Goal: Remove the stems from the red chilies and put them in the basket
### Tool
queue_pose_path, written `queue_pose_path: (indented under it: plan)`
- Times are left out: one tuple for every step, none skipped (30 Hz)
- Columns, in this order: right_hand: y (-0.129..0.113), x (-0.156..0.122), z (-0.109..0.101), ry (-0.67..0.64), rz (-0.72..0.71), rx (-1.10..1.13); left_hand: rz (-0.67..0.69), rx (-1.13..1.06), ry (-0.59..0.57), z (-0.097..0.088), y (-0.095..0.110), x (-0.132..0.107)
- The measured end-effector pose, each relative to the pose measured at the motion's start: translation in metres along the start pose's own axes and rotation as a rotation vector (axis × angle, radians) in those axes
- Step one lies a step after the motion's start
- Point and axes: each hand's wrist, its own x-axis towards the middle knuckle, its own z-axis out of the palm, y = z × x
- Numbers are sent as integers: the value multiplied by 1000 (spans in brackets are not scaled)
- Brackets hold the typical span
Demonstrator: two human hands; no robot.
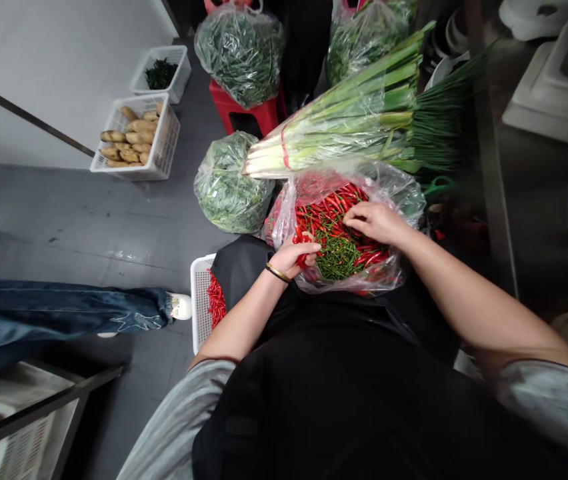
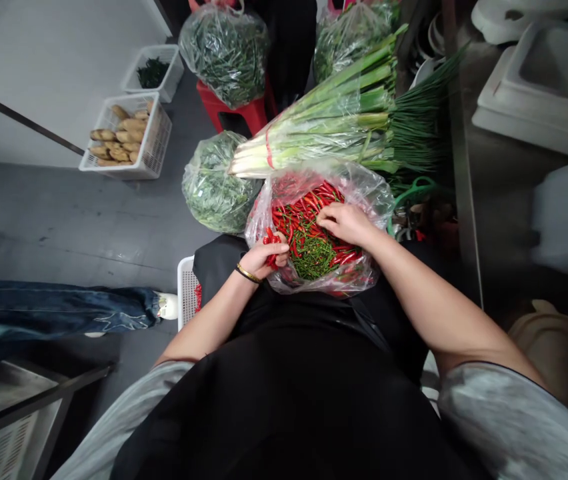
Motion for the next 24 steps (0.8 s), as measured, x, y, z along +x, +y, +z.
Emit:
queue_pose_path:
  plan:
    - [-1,-4,-2,-79,1,-18,0,6,28,0,1,1]
    - [-4,-6,-2,-153,23,-73,-3,14,53,0,2,2]
    - [-9,-6,1,-206,63,-154,-7,23,70,1,2,3]
    - [-16,-3,5,-232,119,-243,-11,31,76,1,3,4]
    - [-22,2,10,-237,177,-322,-15,35,72,1,3,4]
    - [-28,8,15,-241,225,-375,-16,32,67,1,4,3]
    - [-33,14,20,-257,260,-399,-16,26,67,1,4,2]
    - [-36,20,23,-279,283,-398,-20,23,75,1,4,0]
    - [-36,23,24,-305,298,-379,-24,26,94,1,4,-1]
    - [-34,24,23,-330,314,-351,-32,39,122,2,3,-2]
    - [-31,22,20,-343,334,-317,-42,61,152,2,1,-2]
    - [-27,18,17,-334,354,-276,-54,91,177,4,-1,-1]
    - [-23,11,13,-302,362,-220,-60,123,196,5,-3,1]
    - [-20,3,9,-250,356,-144,-53,154,212,7,-6,4]
    - [-19,-4,6,-192,333,-53,-35,175,222,10,-9,7]
    - [-19,-11,5,-137,295,46,-9,185,230,12,-12,12]
    - [-20,-16,5,-93,247,140,24,187,242,13,-14,16]
    - [-22,-19,7,-69,203,214,59,188,262,14,-14,21]
    - [-24,-20,10,-63,170,260,90,194,284,13,-14,25]
    - [-25,-19,14,-70,148,275,118,206,307,12,-13,28]
    - [-27,-18,18,-82,138,268,142,223,327,9,-11,30]
    - [-27,-16,21,-96,140,251,166,241,346,6,-8,31]
    - [-27,-14,24,-109,149,241,187,254,360,3,-5,30]
    - [-26,-13,24,-121,162,250,205,261,371,-1,-2,28]
